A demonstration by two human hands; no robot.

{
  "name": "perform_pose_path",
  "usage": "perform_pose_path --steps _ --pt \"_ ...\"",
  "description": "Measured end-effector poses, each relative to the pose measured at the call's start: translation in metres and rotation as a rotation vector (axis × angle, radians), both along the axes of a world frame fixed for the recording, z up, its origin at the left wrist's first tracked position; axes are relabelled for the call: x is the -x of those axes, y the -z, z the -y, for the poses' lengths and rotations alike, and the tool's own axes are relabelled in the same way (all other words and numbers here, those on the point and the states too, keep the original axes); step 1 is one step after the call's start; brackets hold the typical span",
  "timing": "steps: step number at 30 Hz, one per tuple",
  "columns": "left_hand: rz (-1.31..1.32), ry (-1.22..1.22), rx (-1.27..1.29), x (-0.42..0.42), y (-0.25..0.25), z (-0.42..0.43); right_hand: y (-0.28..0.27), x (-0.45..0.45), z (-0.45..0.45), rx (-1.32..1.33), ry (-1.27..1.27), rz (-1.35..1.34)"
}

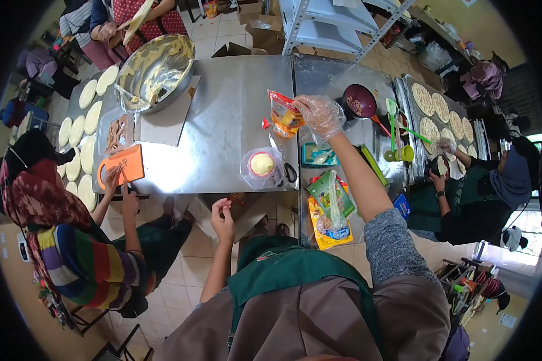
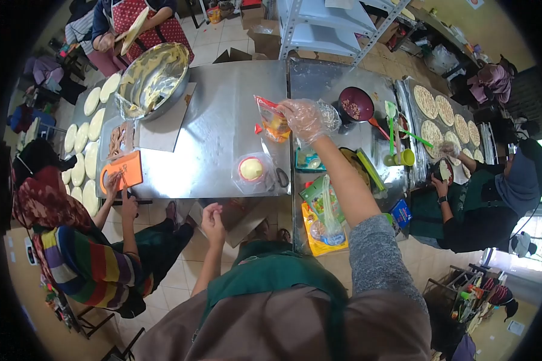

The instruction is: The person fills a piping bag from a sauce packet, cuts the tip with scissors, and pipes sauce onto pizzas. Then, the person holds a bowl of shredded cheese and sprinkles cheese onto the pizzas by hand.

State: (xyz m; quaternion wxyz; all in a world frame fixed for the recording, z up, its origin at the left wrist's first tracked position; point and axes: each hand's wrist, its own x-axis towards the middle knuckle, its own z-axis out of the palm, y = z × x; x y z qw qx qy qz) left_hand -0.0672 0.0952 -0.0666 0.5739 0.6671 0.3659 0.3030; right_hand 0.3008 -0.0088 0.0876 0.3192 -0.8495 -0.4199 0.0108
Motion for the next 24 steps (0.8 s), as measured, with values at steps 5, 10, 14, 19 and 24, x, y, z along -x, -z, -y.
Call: perform_pose_path --steps 5,10,14,19,24 --pt "-0.004 -0.006 0.031 0.002 0.0 -0.012 -0.002 -0.005 0.0 -0.003 0.026 -0.208" --pt "-0.037 0.074 0.047 -0.015 -0.008 -0.019 -0.012 -0.002 -0.002 0.131 0.055 -0.085" --pt "-0.05 0.135 0.07 -0.031 -0.011 -0.017 -0.022 0.004 -0.011 0.284 0.088 0.002" --pt "-0.07 0.207 0.053 -0.037 -0.017 -0.017 -0.025 -0.008 -0.026 0.203 -0.007 0.164" --pt "-0.053 0.158 0.049 -0.035 -0.013 -0.012 -0.001 0.001 -0.015 0.04 -0.037 0.126"
